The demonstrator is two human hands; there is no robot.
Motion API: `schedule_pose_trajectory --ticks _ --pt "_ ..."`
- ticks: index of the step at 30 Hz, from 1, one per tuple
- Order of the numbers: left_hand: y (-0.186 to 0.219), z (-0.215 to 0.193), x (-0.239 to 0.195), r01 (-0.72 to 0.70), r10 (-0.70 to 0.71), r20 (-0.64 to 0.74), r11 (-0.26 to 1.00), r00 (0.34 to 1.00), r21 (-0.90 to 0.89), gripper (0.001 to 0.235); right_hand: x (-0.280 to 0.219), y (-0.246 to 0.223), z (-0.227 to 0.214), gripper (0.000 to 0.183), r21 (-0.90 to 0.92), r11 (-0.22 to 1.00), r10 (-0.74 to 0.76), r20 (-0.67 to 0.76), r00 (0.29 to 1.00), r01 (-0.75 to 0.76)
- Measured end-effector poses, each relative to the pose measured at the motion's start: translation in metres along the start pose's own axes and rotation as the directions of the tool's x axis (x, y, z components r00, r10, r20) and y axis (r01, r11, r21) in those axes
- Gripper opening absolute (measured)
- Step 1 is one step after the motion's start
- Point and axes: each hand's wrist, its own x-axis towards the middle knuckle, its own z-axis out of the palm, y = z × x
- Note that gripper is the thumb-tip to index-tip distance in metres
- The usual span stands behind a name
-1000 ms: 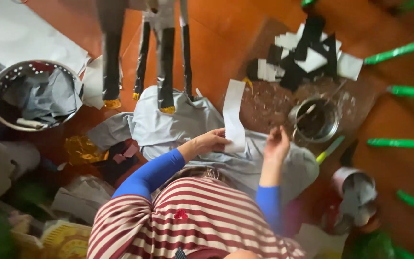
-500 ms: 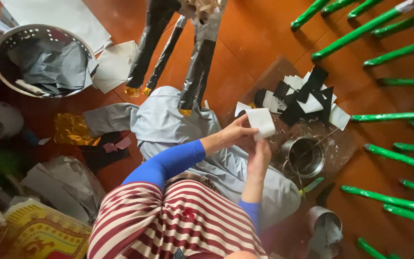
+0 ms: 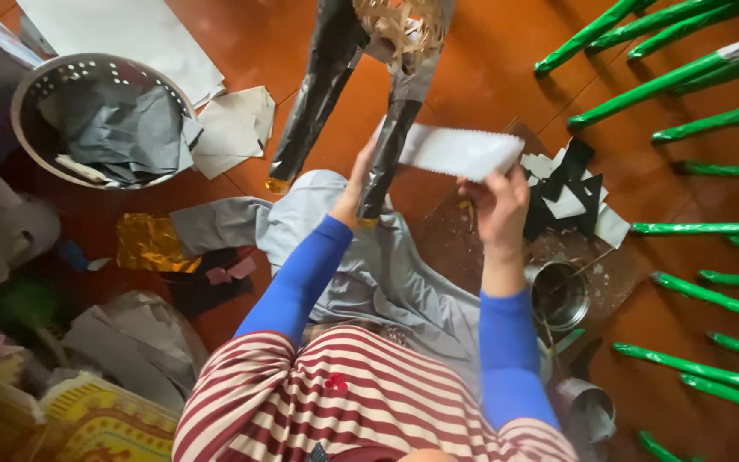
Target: Assembling and covering a structural frame with paper strips using glue and a brush.
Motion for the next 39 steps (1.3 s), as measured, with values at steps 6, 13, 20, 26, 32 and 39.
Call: schedule_pose_trajectory --ticks 6,13,20,26,32,39 --pt "0.056 -0.01 0.081 0.209 -0.255 0.037 0.691 0.966 -0.692 0.062 0.081 0.003 0.018 0.034 -0.169 0.984 -0.054 -0.006 0.998 0.053" --pt "0.091 0.035 0.081 0.201 -0.221 -0.254 0.974 0.942 -0.102 0.063 0.099 -0.005 0.046 0.015 -0.285 0.937 -0.165 0.146 0.975 0.201" --pt "0.096 0.073 0.05 -0.029 0.103 -0.132 0.882 0.986 0.47 0.059 0.08 -0.022 0.073 0.011 -0.502 0.839 -0.062 0.292 0.954 0.209" --pt "0.084 0.069 0.074 0.193 -0.097 -0.225 0.868 0.969 0.458 0.053 0.1 -0.012 0.06 0.014 -0.578 0.77 -0.141 0.259 0.955 0.27" --pt "0.073 0.065 0.09 0.118 -0.049 -0.136 0.824 0.989 0.555 0.053 0.13 -0.001 0.054 0.017 -0.736 0.601 -0.2 0.239 0.95 0.312" --pt "0.05 0.037 0.077 0.076 -0.072 -0.025 0.932 0.997 0.354 0.045 0.146 -0.001 0.063 0.019 -0.709 0.547 -0.222 0.389 0.894 0.445"
